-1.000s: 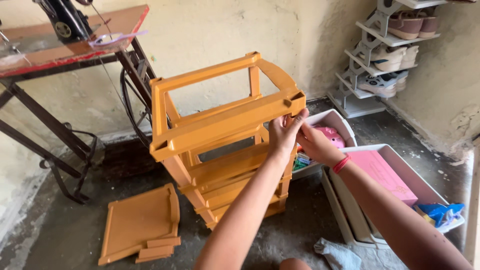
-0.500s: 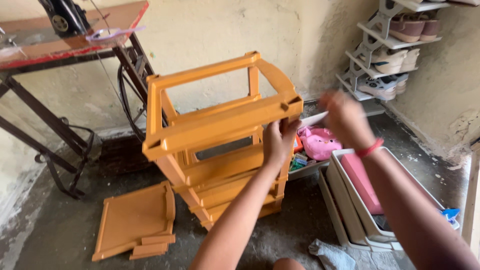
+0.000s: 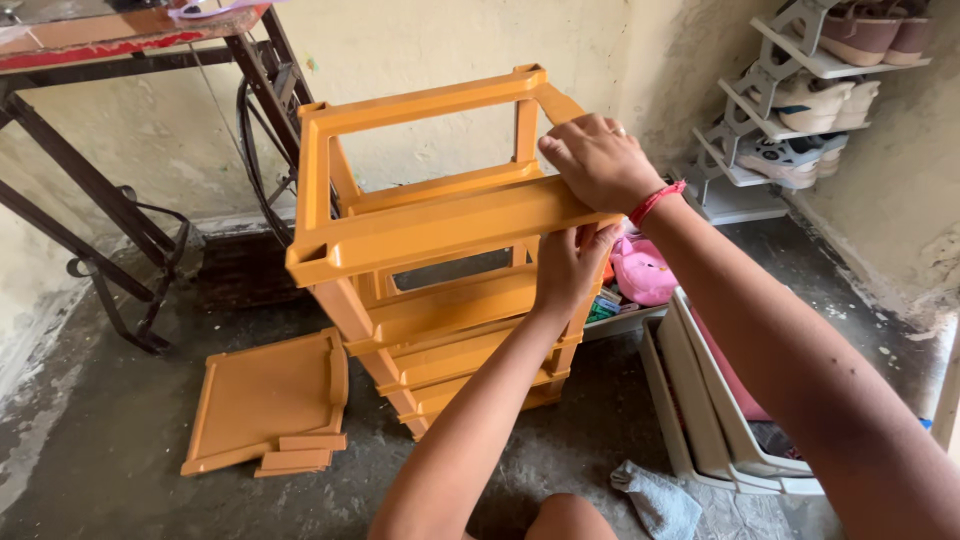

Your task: The person assembles a multi-tier orange plastic rack by inserting vertical supports and wiping each component with a cloth. The person then wipes a flat tray and places it on the floor. The rack is positioned upright next to a sewing machine.

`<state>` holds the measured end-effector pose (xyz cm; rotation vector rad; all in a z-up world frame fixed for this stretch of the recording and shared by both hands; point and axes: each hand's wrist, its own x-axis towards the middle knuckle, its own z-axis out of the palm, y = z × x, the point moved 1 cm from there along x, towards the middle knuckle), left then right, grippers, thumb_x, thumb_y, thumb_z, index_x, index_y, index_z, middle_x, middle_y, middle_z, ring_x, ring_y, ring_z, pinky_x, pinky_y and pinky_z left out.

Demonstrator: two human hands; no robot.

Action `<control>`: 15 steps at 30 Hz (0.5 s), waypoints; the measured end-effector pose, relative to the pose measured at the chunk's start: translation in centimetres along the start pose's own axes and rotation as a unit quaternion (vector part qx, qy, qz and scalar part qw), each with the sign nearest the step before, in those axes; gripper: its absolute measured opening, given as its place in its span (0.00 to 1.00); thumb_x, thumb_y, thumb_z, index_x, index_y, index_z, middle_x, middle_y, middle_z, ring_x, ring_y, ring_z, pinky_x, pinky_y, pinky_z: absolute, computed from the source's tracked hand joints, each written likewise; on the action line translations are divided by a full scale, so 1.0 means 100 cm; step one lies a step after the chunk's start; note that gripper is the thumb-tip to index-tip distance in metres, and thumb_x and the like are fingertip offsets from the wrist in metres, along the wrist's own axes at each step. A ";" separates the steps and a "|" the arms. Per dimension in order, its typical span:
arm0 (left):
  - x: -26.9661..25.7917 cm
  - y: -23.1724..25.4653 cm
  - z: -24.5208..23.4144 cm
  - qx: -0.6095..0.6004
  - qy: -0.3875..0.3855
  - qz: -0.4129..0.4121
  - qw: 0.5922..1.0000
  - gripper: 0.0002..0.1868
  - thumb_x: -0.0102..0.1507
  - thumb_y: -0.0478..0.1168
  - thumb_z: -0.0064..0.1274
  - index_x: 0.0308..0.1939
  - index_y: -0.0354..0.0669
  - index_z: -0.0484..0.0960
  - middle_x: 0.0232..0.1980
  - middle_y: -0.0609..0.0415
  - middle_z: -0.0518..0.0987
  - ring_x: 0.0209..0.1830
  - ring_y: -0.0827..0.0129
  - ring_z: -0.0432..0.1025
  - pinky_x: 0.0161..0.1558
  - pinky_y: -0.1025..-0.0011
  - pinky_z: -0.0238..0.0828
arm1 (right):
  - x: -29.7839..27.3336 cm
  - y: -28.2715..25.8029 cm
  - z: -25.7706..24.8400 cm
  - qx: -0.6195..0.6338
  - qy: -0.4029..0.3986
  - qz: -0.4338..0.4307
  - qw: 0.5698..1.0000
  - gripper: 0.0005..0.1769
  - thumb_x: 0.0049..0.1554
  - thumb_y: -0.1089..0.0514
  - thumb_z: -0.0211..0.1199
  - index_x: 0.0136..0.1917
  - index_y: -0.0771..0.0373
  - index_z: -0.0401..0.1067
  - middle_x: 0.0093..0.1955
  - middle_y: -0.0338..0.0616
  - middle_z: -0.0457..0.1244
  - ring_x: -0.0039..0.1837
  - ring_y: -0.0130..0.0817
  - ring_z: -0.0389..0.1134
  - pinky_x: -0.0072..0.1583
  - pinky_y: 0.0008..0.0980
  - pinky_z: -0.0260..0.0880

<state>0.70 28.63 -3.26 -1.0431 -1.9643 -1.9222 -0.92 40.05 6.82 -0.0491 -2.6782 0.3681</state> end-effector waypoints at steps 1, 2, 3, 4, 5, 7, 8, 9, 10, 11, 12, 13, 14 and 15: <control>0.000 0.001 -0.001 0.000 0.015 0.036 0.999 0.17 0.65 0.47 0.58 0.48 0.38 0.78 0.36 0.42 0.80 0.33 0.50 0.74 0.37 0.58 0.70 | -0.001 0.003 0.003 -0.005 0.005 -0.010 1.000 0.30 0.68 0.35 0.40 0.65 0.56 0.71 0.69 0.58 0.60 0.72 0.59 0.57 0.72 0.56 0.54; 0.000 0.004 0.000 0.000 0.031 0.075 0.997 0.17 0.65 0.47 0.58 0.50 0.38 0.77 0.39 0.42 0.81 0.36 0.49 0.76 0.37 0.57 0.71 | 0.001 0.005 0.002 -0.012 0.012 -0.022 1.000 0.29 0.68 0.36 0.40 0.64 0.56 0.71 0.69 0.55 0.62 0.72 0.58 0.58 0.72 0.55 0.55; -0.003 0.008 0.000 0.018 0.022 0.066 0.997 0.16 0.68 0.46 0.55 0.53 0.39 0.77 0.42 0.42 0.81 0.39 0.48 0.76 0.40 0.56 0.71 | 0.000 0.007 -0.002 -0.019 0.019 -0.034 0.999 0.28 0.68 0.37 0.41 0.63 0.56 0.71 0.68 0.53 0.63 0.73 0.56 0.58 0.72 0.55 0.56; -0.008 0.013 -0.004 0.038 0.015 0.056 0.998 0.15 0.71 0.45 0.52 0.55 0.39 0.77 0.45 0.42 0.82 0.43 0.47 0.76 0.42 0.55 0.70 | 0.003 0.004 -0.004 -0.043 0.012 -0.063 0.997 0.27 0.68 0.39 0.41 0.63 0.56 0.72 0.67 0.53 0.63 0.72 0.57 0.58 0.71 0.55 0.57; -0.016 0.018 -0.010 0.058 0.008 0.046 0.997 0.14 0.73 0.44 0.50 0.57 0.40 0.77 0.48 0.42 0.82 0.46 0.45 0.76 0.44 0.54 0.70 | 0.002 0.002 -0.007 -0.068 0.005 -0.091 0.994 0.26 0.68 0.41 0.41 0.63 0.56 0.72 0.67 0.53 0.64 0.72 0.58 0.58 0.70 0.55 0.58; -0.041 0.033 -0.034 0.108 0.058 0.118 0.986 0.13 0.72 0.44 0.48 0.55 0.41 0.76 0.50 0.46 0.81 0.51 0.49 0.76 0.51 0.56 0.72 | 0.002 -0.003 -0.012 -0.117 0.003 -0.143 0.983 0.24 0.68 0.44 0.40 0.64 0.56 0.71 0.67 0.53 0.64 0.70 0.58 0.59 0.68 0.55 0.60; -0.055 0.041 -0.050 0.135 0.082 0.151 0.976 0.12 0.71 0.43 0.47 0.54 0.41 0.76 0.51 0.48 0.81 0.53 0.51 0.77 0.54 0.57 0.73 | 0.000 -0.005 -0.011 -0.142 0.009 -0.163 0.976 0.24 0.68 0.45 0.40 0.66 0.56 0.71 0.68 0.54 0.64 0.70 0.58 0.59 0.67 0.55 0.61; -0.060 0.049 -0.067 0.182 0.105 0.184 0.960 0.11 0.72 0.44 0.46 0.52 0.42 0.76 0.50 0.49 0.81 0.52 0.53 0.77 0.54 0.55 0.71 | -0.002 -0.005 -0.011 -0.166 0.015 -0.183 0.969 0.24 0.69 0.46 0.40 0.68 0.56 0.70 0.68 0.54 0.64 0.69 0.58 0.60 0.66 0.54 0.63; -0.063 0.058 -0.088 0.227 0.124 0.217 0.941 0.10 0.73 0.44 0.46 0.50 0.44 0.77 0.50 0.51 0.81 0.51 0.56 0.77 0.54 0.53 0.69 | -0.004 -0.004 -0.012 -0.140 0.013 -0.178 0.974 0.25 0.68 0.45 0.41 0.66 0.56 0.71 0.68 0.54 0.64 0.69 0.58 0.59 0.67 0.55 0.62; -0.060 0.066 -0.110 0.273 0.142 0.250 0.918 0.10 0.73 0.45 0.45 0.48 0.45 0.77 0.50 0.52 0.81 0.50 0.58 0.77 0.53 0.52 0.67 | -0.003 -0.004 -0.011 -0.113 0.011 -0.173 0.978 0.25 0.68 0.43 0.41 0.65 0.56 0.72 0.68 0.53 0.64 0.70 0.59 0.59 0.67 0.55 0.61; -0.044 0.072 -0.133 0.287 0.182 0.247 0.908 0.13 0.72 0.48 0.44 0.49 0.44 0.77 0.50 0.51 0.81 0.46 0.59 0.75 0.50 0.54 0.66 | -0.003 -0.002 -0.012 -0.090 0.008 -0.166 0.982 0.25 0.67 0.41 0.42 0.64 0.55 0.72 0.68 0.53 0.64 0.70 0.60 0.59 0.67 0.56 0.61; -0.024 0.076 -0.156 0.300 0.222 0.243 0.895 0.17 0.71 0.51 0.42 0.51 0.42 0.76 0.51 0.50 0.80 0.42 0.59 0.72 0.47 0.56 0.66 | -0.001 0.000 -0.011 -0.067 0.003 -0.122 0.990 0.27 0.68 0.39 0.43 0.64 0.56 0.72 0.67 0.56 0.64 0.71 0.60 0.58 0.68 0.56 0.60; -0.009 0.077 -0.179 0.407 0.256 0.236 0.844 0.20 0.72 0.52 0.40 0.53 0.40 0.78 0.55 0.49 0.81 0.53 0.55 0.73 0.55 0.49 0.64 | 0.000 0.002 -0.010 -0.045 -0.002 -0.075 0.996 0.28 0.68 0.37 0.43 0.64 0.56 0.73 0.66 0.58 0.63 0.71 0.61 0.58 0.69 0.56 0.59; -0.003 0.076 -0.202 0.507 0.285 0.226 0.781 0.25 0.73 0.53 0.38 0.55 0.38 0.81 0.59 0.47 0.81 0.63 0.51 0.75 0.63 0.41 0.61 | 0.000 0.004 -0.008 -0.023 -0.008 -0.028 0.999 0.30 0.68 0.35 0.44 0.65 0.57 0.73 0.65 0.60 0.63 0.72 0.61 0.58 0.70 0.56 0.58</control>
